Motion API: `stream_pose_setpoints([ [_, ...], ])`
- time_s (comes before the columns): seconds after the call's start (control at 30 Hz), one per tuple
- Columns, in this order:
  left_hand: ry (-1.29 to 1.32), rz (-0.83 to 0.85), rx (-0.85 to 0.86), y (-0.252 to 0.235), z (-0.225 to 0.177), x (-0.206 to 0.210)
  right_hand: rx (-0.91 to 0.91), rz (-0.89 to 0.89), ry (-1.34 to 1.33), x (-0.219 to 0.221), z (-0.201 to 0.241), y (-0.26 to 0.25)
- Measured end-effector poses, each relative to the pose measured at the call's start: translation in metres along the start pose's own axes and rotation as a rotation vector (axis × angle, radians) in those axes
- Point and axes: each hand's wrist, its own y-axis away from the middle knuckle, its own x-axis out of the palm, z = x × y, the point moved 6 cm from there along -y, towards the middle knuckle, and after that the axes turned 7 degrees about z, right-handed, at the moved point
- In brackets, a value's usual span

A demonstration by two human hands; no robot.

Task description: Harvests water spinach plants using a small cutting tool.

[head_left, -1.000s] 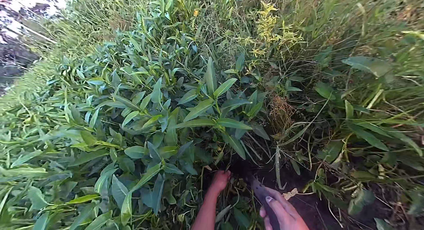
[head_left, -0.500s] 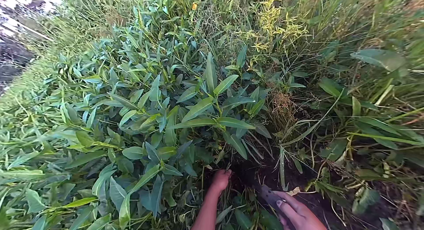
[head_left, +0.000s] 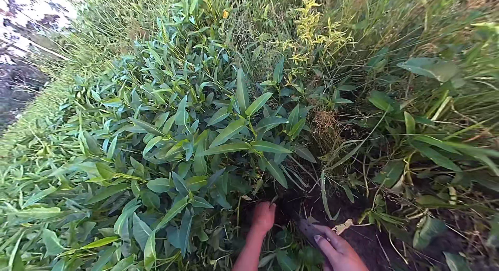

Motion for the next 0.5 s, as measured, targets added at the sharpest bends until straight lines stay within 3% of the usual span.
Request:
stream_pose_setpoints([
  [0.1, -0.118, -0.026, 0.006, 0.027, -0.013, -0.003, -0.012, 0.02, -0.019, -0.006, -0.003, 0.018],
  [0.2, 0.027, -0.086, 0.102, 0.055, -0.03, -0.034, -0.023, 0.022, -0.061, -0.01, -0.004, 0.019],
  [0.33, 0.356, -0.217, 0.181, 0.078, -0.039, -0.106, -0.093, 0.048, -0.024, -0.014, 0.01, 0.023],
  [0.43, 0.592, -0.314, 0.248, 0.102, -0.042, -0.149, -0.159, 0.1, 0.141, -0.02, 0.016, 0.034],
  [0.5, 0.571, -0.39, 0.253, 0.123, -0.04, -0.173, -0.233, 0.164, 0.366, -0.017, 0.021, 0.045],
])
